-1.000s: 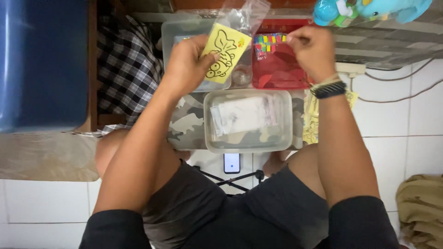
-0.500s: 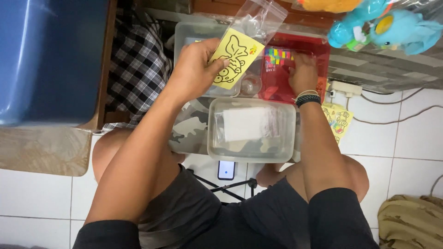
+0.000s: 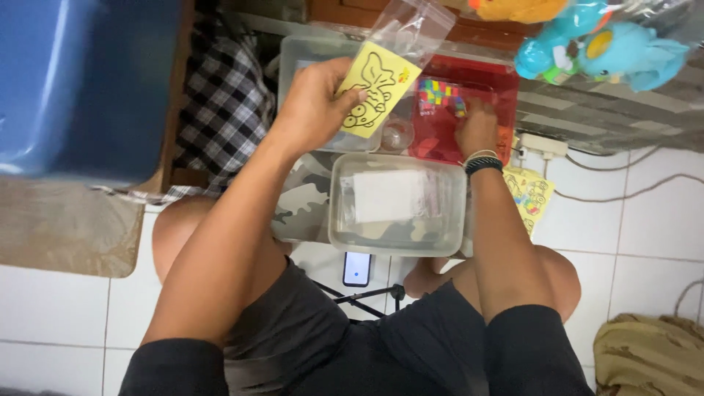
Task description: Packing yellow cards and small colorful items into clear plastic bags
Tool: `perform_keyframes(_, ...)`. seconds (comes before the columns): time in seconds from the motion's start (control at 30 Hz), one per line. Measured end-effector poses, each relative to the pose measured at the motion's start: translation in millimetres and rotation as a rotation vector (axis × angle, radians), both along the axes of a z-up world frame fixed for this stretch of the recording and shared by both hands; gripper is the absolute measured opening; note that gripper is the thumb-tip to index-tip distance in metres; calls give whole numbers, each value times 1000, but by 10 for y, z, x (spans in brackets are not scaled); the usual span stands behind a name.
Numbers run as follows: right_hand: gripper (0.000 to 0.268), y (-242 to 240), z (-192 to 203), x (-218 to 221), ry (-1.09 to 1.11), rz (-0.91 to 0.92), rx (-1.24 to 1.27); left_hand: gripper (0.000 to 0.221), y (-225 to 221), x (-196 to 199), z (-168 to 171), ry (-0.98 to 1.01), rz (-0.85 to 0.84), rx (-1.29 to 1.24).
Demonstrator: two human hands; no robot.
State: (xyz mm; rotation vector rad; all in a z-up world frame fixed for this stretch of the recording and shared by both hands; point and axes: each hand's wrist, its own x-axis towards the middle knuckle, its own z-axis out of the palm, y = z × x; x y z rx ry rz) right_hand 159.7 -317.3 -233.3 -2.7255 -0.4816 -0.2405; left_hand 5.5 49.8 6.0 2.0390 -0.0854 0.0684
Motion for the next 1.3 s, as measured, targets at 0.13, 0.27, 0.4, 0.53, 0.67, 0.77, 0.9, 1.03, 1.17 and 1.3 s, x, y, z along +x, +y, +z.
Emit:
perform_keyframes(0.13, 33, 21, 32, -34, -16, -47, -264, 5, 23, -9, 18, 33, 32, -20)
perform_keyframes(0.27, 19, -48, 163, 5, -133, -11, -39, 7, 50, 25, 33, 24, 38, -63)
perform_keyframes(0.4, 22, 92, 919, -143, -107, 44, 147, 8, 14, 14, 147, 77, 36, -97)
perform_keyframes(0.53, 12, 345, 2008, -675, 347, -49, 672, 9, -52, 14, 159, 107, 8, -137)
perform_keyframes(0.67, 10, 269, 2441, -1157, 300, -30, 744, 13, -139, -50, 237, 165, -28, -83)
perform_keyframes(0.77, 6, 290, 2492, -1365, 230, 6, 914, 4, -201, -60, 79, 96, -67, -29)
perform_keyframes(0.9, 4, 328, 2545, -1400, 151, 84, 1004, 35, -314, -115, -28, 39, -119, 87)
perform_keyframes(1.03, 4, 353, 2599, -1360, 6, 57, 994, 48, -397, -135, -36, 84, -151, 96)
perform_keyframes(1.17, 8, 377, 2521, -1183, -137, 254, 982, 19, -372, -57, -531, 73, -115, 101)
perform_keyframes(1.3, 4, 523, 2575, -1150, -232, 288, 834, 20, -462, -113, -490, 94, -161, 109)
